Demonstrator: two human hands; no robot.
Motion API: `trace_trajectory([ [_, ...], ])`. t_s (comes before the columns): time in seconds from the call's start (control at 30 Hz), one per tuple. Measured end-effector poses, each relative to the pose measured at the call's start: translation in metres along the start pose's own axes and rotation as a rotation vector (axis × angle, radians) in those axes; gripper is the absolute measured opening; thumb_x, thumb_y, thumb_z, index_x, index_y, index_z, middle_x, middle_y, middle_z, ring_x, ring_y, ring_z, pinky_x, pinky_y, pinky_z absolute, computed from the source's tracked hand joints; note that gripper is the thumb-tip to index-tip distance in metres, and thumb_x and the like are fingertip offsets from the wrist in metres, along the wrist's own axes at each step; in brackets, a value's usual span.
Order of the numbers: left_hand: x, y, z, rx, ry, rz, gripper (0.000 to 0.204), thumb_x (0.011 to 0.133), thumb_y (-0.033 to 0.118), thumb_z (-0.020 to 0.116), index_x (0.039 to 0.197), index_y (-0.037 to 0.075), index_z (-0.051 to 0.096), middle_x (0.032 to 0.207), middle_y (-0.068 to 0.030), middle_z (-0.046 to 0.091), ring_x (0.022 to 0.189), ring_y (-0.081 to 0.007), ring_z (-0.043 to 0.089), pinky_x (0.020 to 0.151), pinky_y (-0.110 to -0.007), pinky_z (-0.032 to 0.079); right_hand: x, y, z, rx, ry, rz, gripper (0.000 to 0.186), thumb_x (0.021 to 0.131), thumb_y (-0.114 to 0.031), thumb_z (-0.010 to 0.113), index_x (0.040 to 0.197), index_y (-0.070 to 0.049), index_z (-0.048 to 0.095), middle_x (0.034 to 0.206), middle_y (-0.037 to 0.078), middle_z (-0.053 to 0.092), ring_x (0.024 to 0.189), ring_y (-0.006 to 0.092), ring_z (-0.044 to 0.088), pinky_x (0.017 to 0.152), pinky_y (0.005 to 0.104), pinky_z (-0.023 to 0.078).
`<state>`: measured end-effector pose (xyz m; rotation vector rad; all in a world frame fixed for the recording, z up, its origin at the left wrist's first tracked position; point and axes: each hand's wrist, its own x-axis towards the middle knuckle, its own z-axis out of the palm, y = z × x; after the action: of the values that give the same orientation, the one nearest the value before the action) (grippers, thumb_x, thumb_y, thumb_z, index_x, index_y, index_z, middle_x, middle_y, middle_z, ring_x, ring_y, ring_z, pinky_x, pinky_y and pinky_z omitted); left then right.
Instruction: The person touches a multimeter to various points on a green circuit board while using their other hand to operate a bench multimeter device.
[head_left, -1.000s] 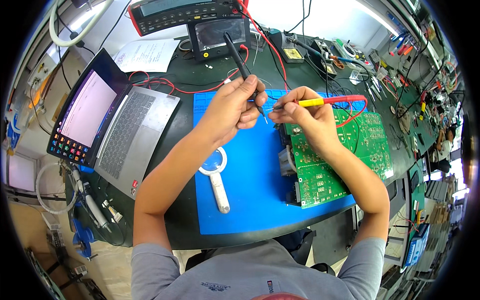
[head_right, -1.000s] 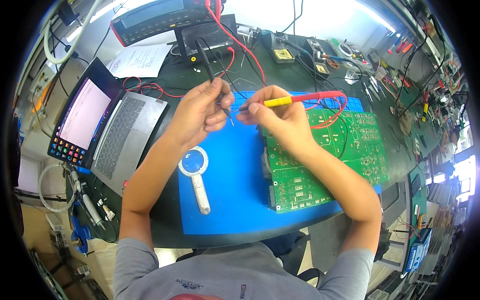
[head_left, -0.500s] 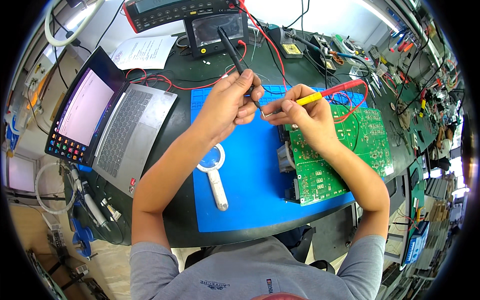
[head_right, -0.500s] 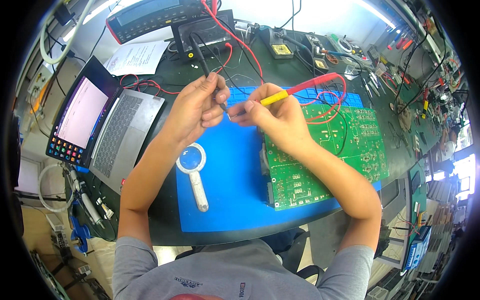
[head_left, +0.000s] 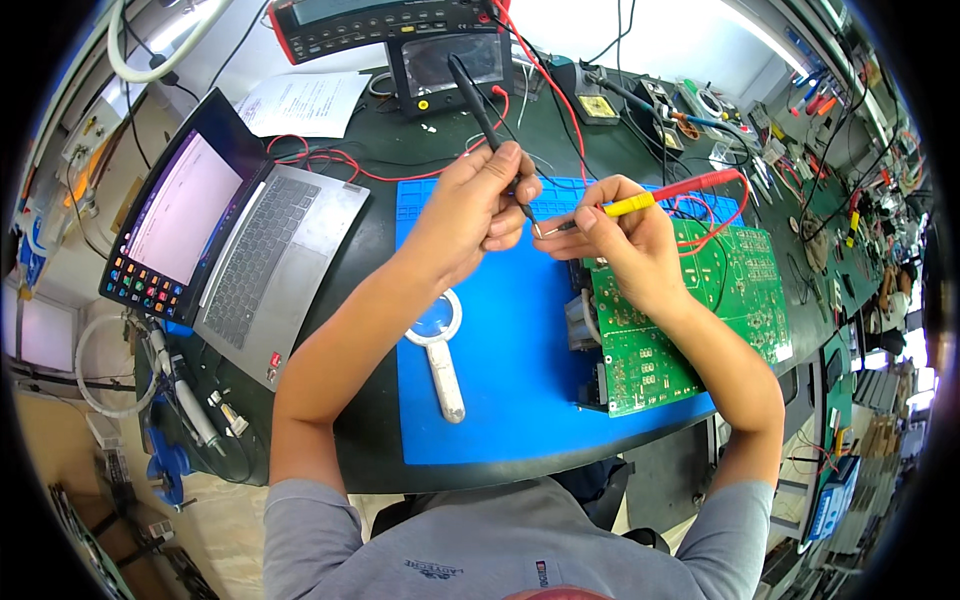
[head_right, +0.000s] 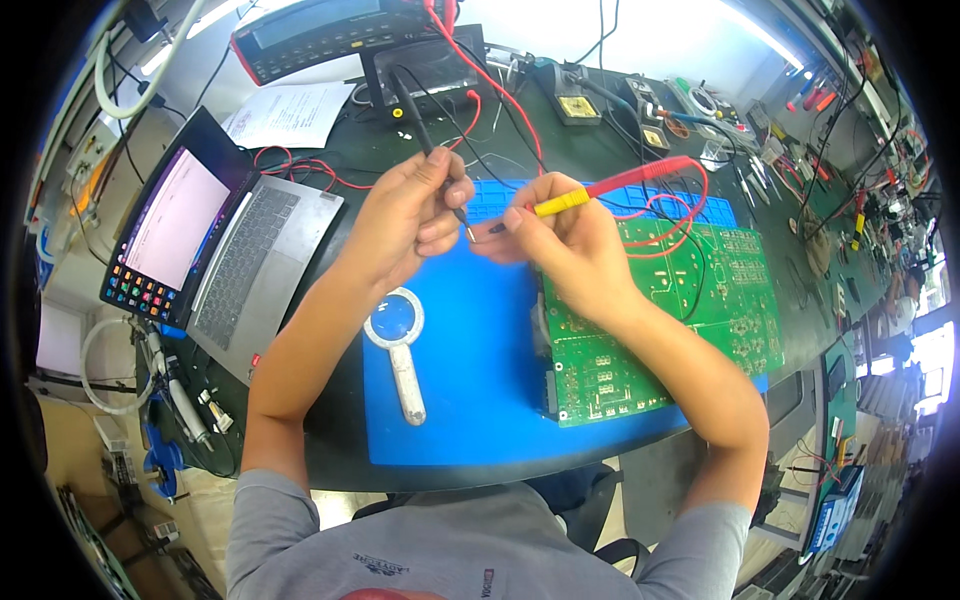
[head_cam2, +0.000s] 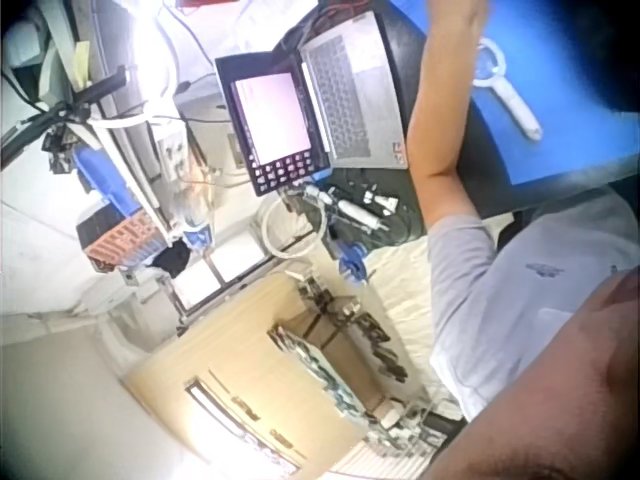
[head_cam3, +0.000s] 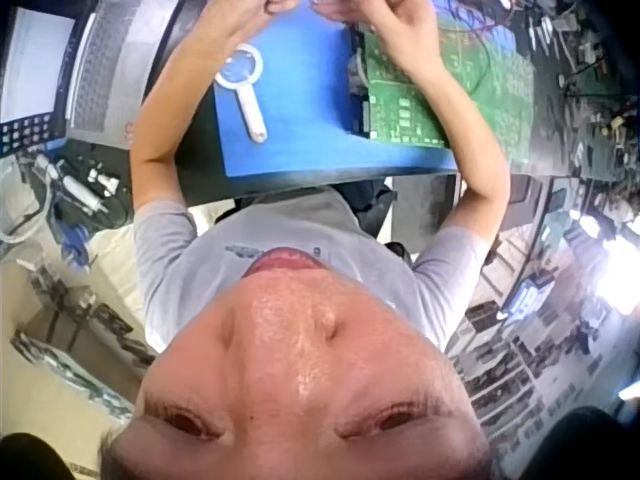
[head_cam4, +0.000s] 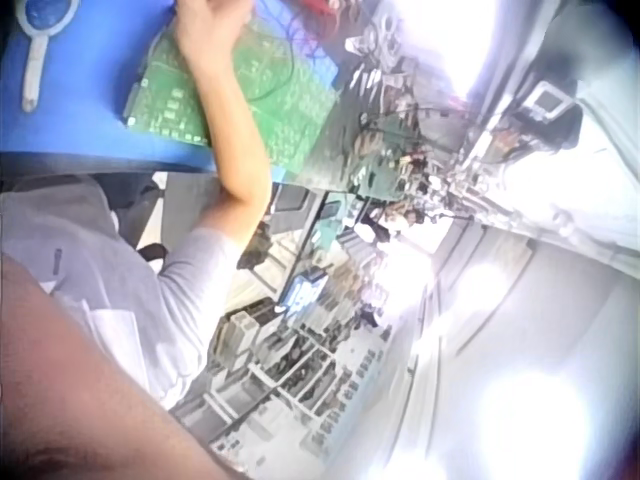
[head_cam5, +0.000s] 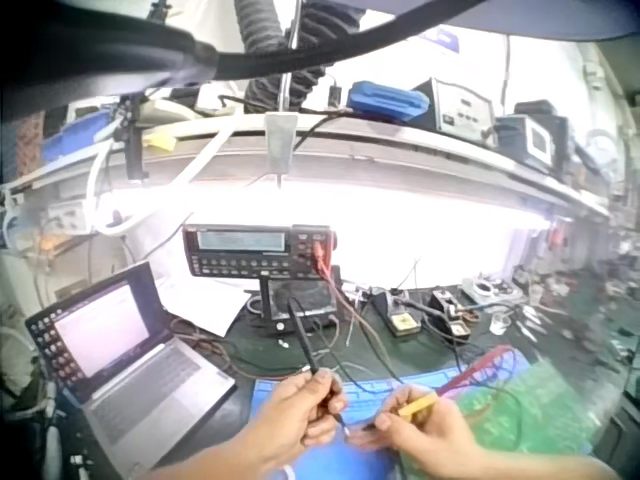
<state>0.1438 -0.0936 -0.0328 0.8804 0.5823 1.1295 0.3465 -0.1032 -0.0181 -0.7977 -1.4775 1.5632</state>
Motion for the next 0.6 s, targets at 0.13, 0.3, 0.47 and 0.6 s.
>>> trace_trajectory([
  [0.13,-0.007,0.006,0.005,0.053,0.003,0.056,0.029,0.106,0.033,0.043,0.1,0.006,0.05,0.083,-0.0013,0.05,0.051,-0.0025,0.034,0.044,-0.018,0.027,0.002,-0.001,0.001,-0.019,-0.034,-0.037,0.021,0.1,-0.017,0.055,0.103,0.002,0.045,0.101,0.029,0.067,0.092,0.0346,0.071,0.079,0.042,0.062],
  [0.3,-0.021,0.015,0.023,0.123,-0.017,0.079,0.029,0.107,0.032,0.041,0.1,0.005,0.049,0.08,-0.0017,0.05,0.049,-0.0023,0.034,0.043,-0.019,0.027,0.001,0.005,-0.001,0.035,-0.07,-0.037,0.02,0.1,-0.017,0.055,0.104,0.001,0.046,0.1,0.025,0.067,0.091,0.0338,0.072,0.08,0.0423,0.062],
  [0.47,-0.031,0.017,0.03,0.233,-0.064,0.148,0.031,0.107,0.033,0.04,0.101,0.004,0.049,0.078,-0.0016,0.05,0.048,-0.0024,0.033,0.043,-0.018,0.026,-0.001,-0.001,0.0,0.083,-0.058,0.076,0.02,0.099,-0.019,0.055,0.103,-0.001,0.047,0.099,0.023,0.067,0.088,0.0324,0.072,0.077,0.0424,0.063],
  [0.6,-0.031,0.016,0.029,0.243,-0.057,0.182,0.029,0.108,0.031,0.039,0.101,0.005,0.05,0.078,-0.0018,0.05,0.049,-0.002,0.033,0.043,-0.018,0.026,-0.001,-0.002,-0.003,0.083,-0.098,0.041,0.023,0.099,-0.023,0.055,0.103,-0.001,0.047,0.099,0.026,0.067,0.087,0.0333,0.073,0.075,0.0424,0.063],
])
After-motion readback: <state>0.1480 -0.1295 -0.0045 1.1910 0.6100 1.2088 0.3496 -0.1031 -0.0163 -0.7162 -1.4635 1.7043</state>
